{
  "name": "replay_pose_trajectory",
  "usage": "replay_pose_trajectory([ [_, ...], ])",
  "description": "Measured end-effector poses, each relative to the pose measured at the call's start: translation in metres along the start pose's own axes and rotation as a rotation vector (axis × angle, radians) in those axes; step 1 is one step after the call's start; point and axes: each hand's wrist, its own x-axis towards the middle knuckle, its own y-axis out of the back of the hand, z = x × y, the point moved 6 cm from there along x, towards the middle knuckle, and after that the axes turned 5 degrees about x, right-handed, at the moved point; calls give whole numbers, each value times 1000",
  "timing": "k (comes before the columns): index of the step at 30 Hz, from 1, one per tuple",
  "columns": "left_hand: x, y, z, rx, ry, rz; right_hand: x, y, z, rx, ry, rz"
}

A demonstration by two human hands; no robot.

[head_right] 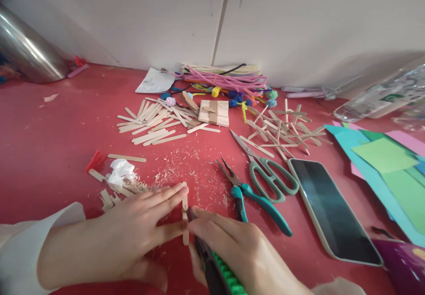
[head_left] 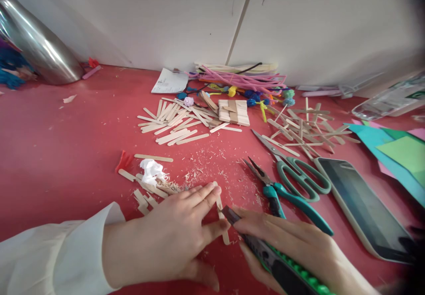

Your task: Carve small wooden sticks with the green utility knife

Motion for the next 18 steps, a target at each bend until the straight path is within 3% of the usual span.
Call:
replay_pose_trajectory([
  [10, 2, 4, 1, -2, 13, -11, 1, -7, 2, 133, -42, 112],
  [18, 2, 3, 0, -25, 30, 11, 1, -6, 22, 215, -440, 169],
])
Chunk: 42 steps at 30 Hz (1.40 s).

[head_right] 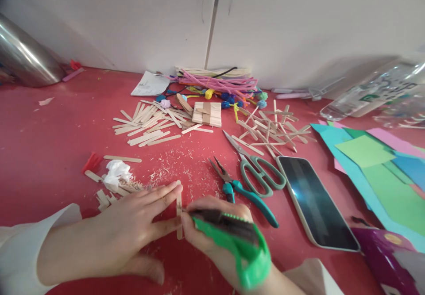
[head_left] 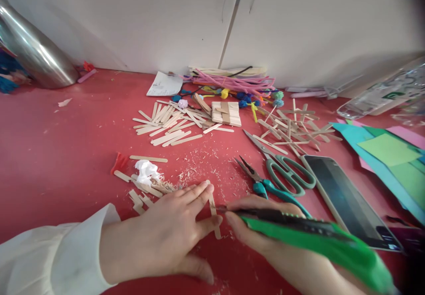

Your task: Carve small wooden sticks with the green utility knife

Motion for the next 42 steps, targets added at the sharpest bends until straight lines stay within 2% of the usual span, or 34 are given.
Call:
replay_pose_trajectory([
  [2, -1, -1, -1, 4, -6, -10, 4, 3, 2, 0, -50, 7],
  [4, -1, -1, 0, 5, -18, -11, 7, 4, -1, -45, -23, -15],
  [7, -2, -1, 0, 5, -21, -16, 3, 0, -11, -126, 146, -95],
  [9, -3, -1, 0, 11, -15, -13, -3, -1, -18, -155, 254, -98],
  [11, -3, -1, 0, 18, -14, -11, -8, -1, -22, -172, 303, -81],
  [19, -3, -1, -1, -5, -5, 28, -7, -4, -23, -176, 319, -119],
  [34, -4, -3, 0, 19, 3, -2, -10, -5, -23, -177, 319, -181],
  [39, -3, 0, 1, -14, 10, 23, -13, -12, -26, -224, 371, -311],
  [42, -1, 1, 1, -6, 11, 17, -12, -13, -21, -168, 308, -244],
])
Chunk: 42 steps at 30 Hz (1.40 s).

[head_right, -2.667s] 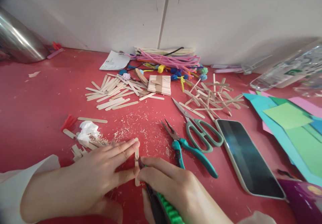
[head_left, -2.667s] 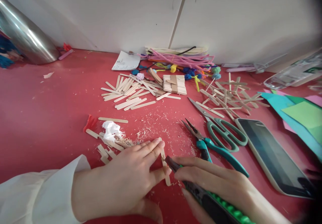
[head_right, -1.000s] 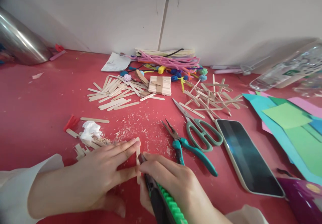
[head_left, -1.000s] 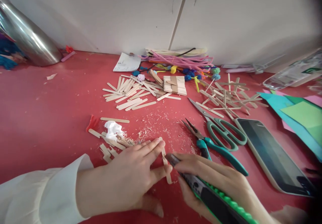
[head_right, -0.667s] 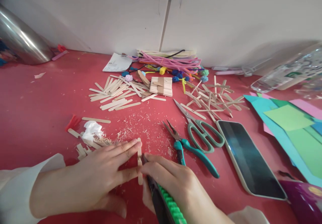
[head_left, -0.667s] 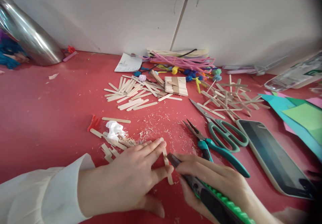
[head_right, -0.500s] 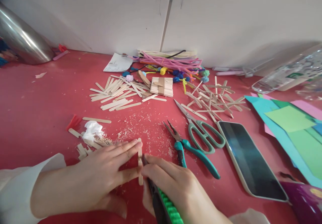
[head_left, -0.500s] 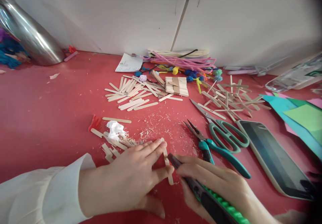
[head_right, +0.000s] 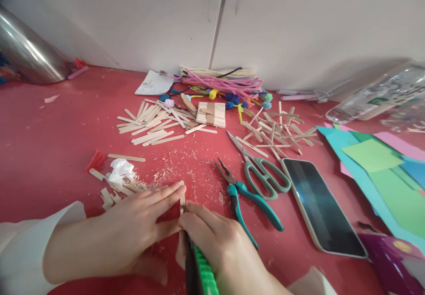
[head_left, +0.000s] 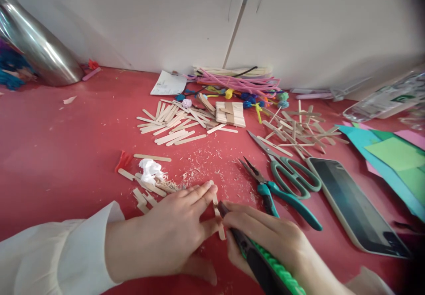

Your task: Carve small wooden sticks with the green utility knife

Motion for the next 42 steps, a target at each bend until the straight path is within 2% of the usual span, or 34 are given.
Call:
replay_pose_trajectory([
  [2, 0, 0, 0, 1, -3, -17, 1, 1, 9, 43, -100, 65],
  [6, -1, -3, -2, -13, -13, -56, 3, 8, 38, 221, -420, 180],
  [9, -2, -3, -3, -29, -11, -46, 5, 10, 44, 271, -485, 180],
  [11, -2, -3, -3, -32, -14, -36, 5, 13, 40, 187, -436, 170],
  [16, -3, -3, -2, -7, -35, -9, 8, 14, 18, -15, -100, 113],
  [18, -3, -3, -2, 1, -36, 3, 10, 13, 12, -52, -16, 71],
  [22, -3, -4, -1, 6, -39, 9, 10, 14, 8, -55, -17, 105],
  [25, -4, -4, 0, 26, -37, -1, 6, 10, 4, -69, 12, 84],
  [32, -2, -2, -1, 49, -20, 40, -11, -6, -9, -214, 192, 9],
  [34, -2, -3, -1, 34, -16, 59, -12, -7, -15, -309, 244, 40],
  [37, -3, -5, -1, 6, -10, 61, -10, -2, -27, -420, 331, 153],
  [38, -3, -5, -1, 1, -8, 62, -8, -2, -30, -438, 363, 139],
  [39, -3, -5, -2, 0, -6, 67, -6, -11, -30, -449, 377, -28],
  [40, -4, -5, -2, 0, -7, 70, -5, -9, -32, -452, 384, -26],
  [41, -4, -5, -2, 2, -8, 70, -3, 2, -34, -442, 382, 128],
  [42, -4, -4, -1, 6, -11, 69, -2, 4, -33, -423, 357, 141],
])
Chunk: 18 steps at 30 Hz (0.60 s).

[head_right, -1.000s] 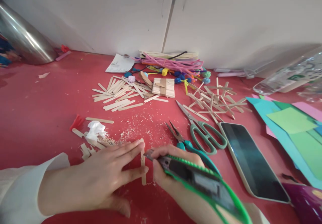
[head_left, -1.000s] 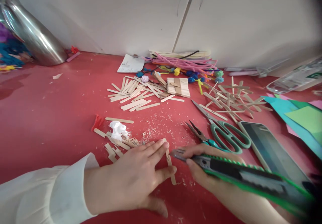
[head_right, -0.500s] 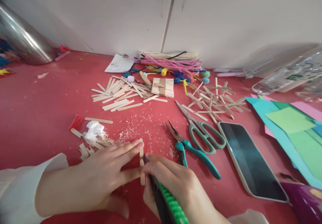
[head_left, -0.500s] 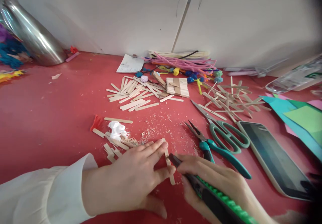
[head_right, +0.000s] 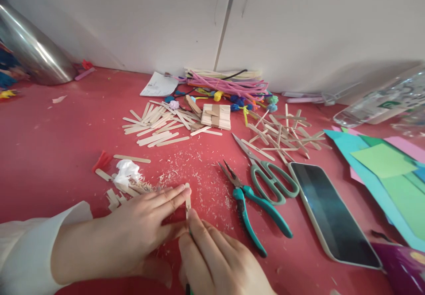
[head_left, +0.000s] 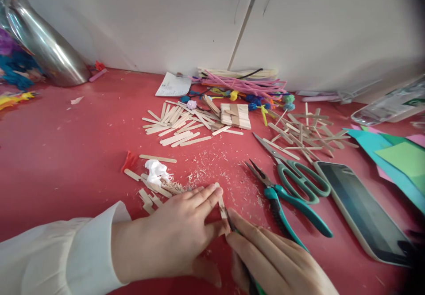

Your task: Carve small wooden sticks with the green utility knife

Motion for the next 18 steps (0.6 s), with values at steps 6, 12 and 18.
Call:
replay_pose_trajectory([
  [6, 2, 2, 0, 55, -14, -12, -6, -11, 7, 168, -75, -136],
  [12, 3, 2, 0, 70, -16, -18, -13, -12, 8, 165, -92, -127],
  [18, 2, 3, 1, 86, -19, 1, -14, -11, 9, 208, -116, -139],
])
